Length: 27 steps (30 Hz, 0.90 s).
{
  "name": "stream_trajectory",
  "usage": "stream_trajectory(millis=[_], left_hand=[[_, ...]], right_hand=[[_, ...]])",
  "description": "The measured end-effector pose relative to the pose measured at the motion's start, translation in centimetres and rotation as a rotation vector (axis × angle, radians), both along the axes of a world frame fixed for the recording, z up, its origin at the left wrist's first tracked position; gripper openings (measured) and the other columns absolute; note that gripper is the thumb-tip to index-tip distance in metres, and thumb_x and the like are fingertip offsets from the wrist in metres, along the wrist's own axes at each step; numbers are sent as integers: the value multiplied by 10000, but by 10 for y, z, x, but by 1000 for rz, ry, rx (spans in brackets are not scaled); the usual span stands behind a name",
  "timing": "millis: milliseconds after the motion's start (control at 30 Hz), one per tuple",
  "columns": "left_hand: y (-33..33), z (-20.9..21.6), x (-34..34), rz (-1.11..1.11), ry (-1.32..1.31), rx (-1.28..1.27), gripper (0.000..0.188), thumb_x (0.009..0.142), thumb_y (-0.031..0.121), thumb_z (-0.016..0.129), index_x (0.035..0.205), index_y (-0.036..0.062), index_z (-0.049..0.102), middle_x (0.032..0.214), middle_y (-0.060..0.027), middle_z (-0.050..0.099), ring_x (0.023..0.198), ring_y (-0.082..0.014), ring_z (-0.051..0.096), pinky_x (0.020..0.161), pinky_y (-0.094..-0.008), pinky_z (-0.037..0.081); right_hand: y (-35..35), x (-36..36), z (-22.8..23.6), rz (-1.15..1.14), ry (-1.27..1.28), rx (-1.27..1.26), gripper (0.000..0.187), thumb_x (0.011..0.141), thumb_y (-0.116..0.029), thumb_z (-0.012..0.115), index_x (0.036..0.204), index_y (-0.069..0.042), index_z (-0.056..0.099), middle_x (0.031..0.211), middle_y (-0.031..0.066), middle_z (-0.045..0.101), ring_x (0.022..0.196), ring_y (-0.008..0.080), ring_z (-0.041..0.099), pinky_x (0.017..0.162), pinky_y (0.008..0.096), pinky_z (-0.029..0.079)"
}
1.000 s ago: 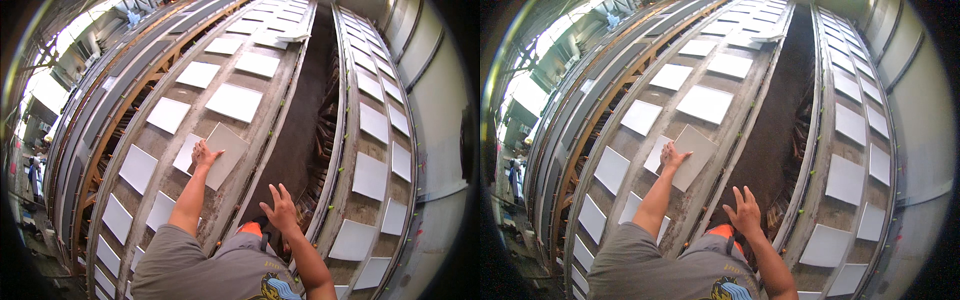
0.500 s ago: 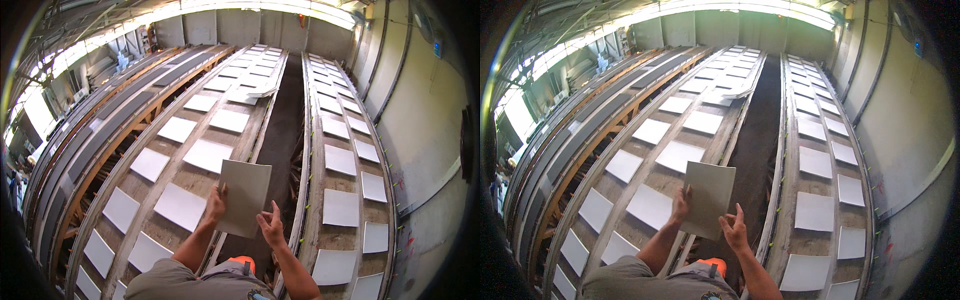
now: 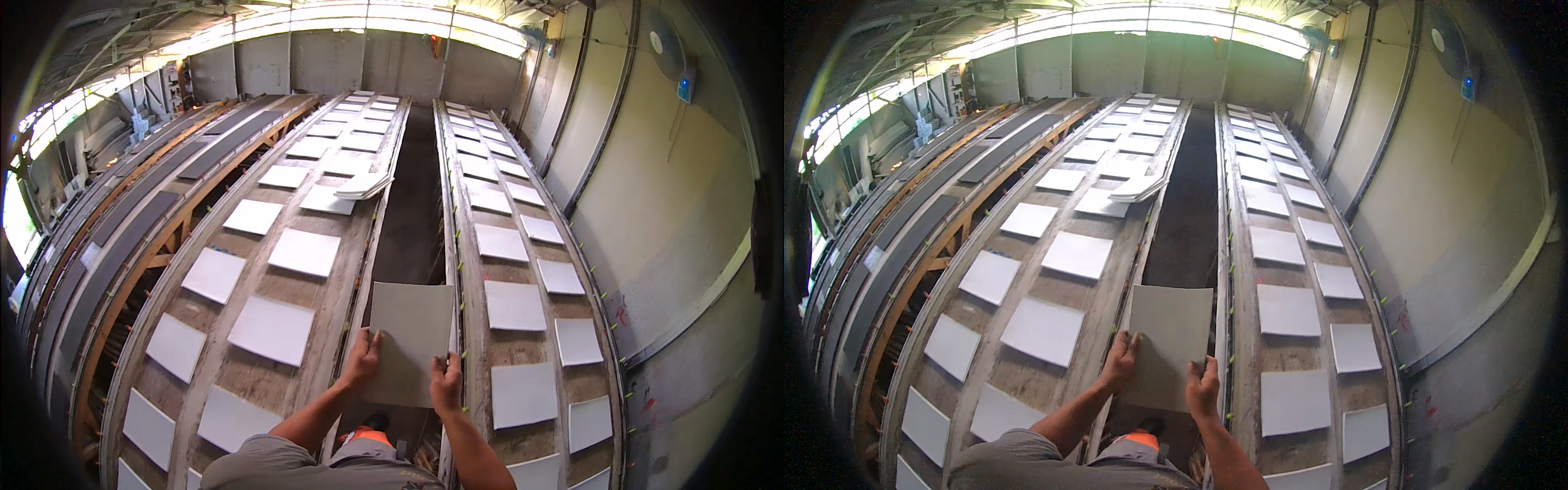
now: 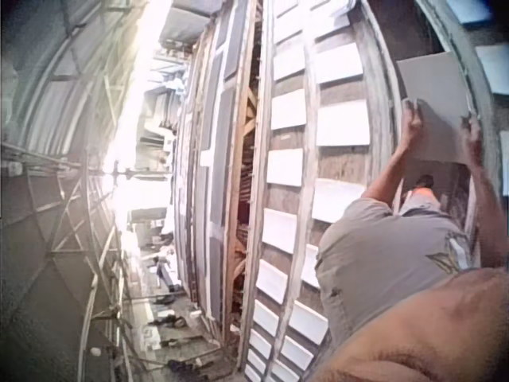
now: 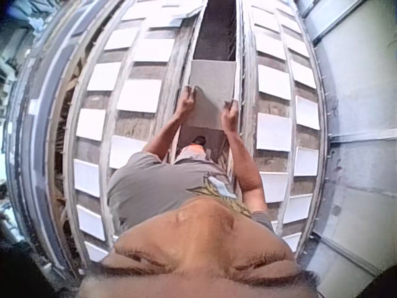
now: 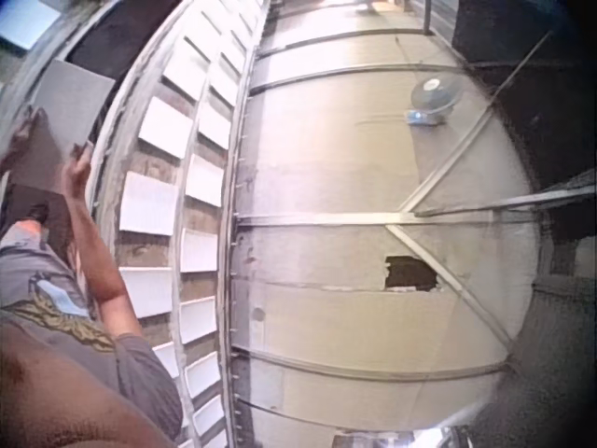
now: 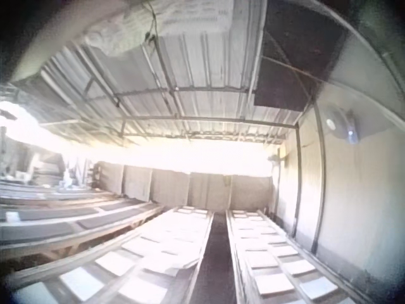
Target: The person repeatedly places white square tiles into a wooden frame, removes the frame, and stacks the tiles on a nearby rack. The process is repeated multiple times with consistent hand movements and placement.
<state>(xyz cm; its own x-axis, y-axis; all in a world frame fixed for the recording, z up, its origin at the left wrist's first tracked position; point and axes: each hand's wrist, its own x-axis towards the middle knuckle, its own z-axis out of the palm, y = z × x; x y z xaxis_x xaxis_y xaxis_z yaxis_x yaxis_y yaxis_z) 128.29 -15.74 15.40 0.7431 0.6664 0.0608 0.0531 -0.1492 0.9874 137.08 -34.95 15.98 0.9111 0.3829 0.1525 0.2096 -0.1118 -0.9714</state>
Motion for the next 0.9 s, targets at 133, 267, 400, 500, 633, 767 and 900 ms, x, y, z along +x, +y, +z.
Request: stream_trajectory(millis=[133, 267, 400, 500, 633, 767, 900], left_hand=[[37, 19, 67, -83, -87, -35, 396, 1077, 287, 514, 1328, -9, 437, 1162, -152, 619, 1087, -222, 582, 939, -342, 469], [52, 35, 110, -115, -197, -203, 435, 1063, 234, 550, 1378, -17, 386, 1197, -146, 621, 1098, -196, 601, 916, -321, 496], [54, 53, 131, -164, -127, -318, 449, 1045, 218, 593, 1383, -7, 401, 1199, -126, 629, 1065, -167, 624, 892, -317, 520], [62, 32, 149, -211, -202, -325, 427, 1047, 249, 595, 1363, 2, 446, 1178, -111, 642, 1011, -156, 629, 874, -310, 520], [81, 28, 173, -199, -189, -330, 375, 1053, 251, 585, 1326, 13, 487, 1121, -97, 660, 967, -132, 626, 840, -292, 520], [115, 9, 214, -150, -175, -300, 348, 1057, 230, 577, 1308, 2, 498, 1063, -89, 676, 943, -117, 625, 818, -275, 517], [152, -17, 276, -143, -198, -223, 361, 1056, 239, 579, 1311, -10, 520, 1059, -84, 672, 937, -114, 619, 821, -273, 511]], right_hand=[[32, 52, 24, 17, 50, 63, 305, 988, -92, 598, 1265, -4, 508, 1120, 80, 634, 1020, 162, 590, 941, 320, 461], [53, 88, 40, 21, 137, 222, 328, 963, -45, 586, 1281, -4, 515, 1161, 96, 623, 1072, 183, 581, 980, 335, 444], [56, 126, 37, -5, 114, 180, 332, 959, -57, 576, 1282, -3, 526, 1164, 95, 626, 1076, 185, 575, 986, 329, 439], [60, 146, 40, 12, 110, 180, 333, 966, -70, 570, 1288, -1, 528, 1161, 93, 627, 1061, 185, 577, 985, 328, 439], [83, 173, 28, 29, 137, 242, 387, 972, -72, 562, 1347, -1, 497, 1214, 113, 618, 1116, 201, 571, 1027, 341, 420], [113, 211, 17, 90, 75, 202, 510, 960, -93, 589, 1430, 10, 417, 1328, 164, 580, 1228, 241, 553, 1087, 358, 393], [150, 260, 31, 67, -64, 37, 630, 938, -123, 621, 1478, 26, 333, 1347, 232, 583, 1260, 306, 576, 1085, 371, 418]])
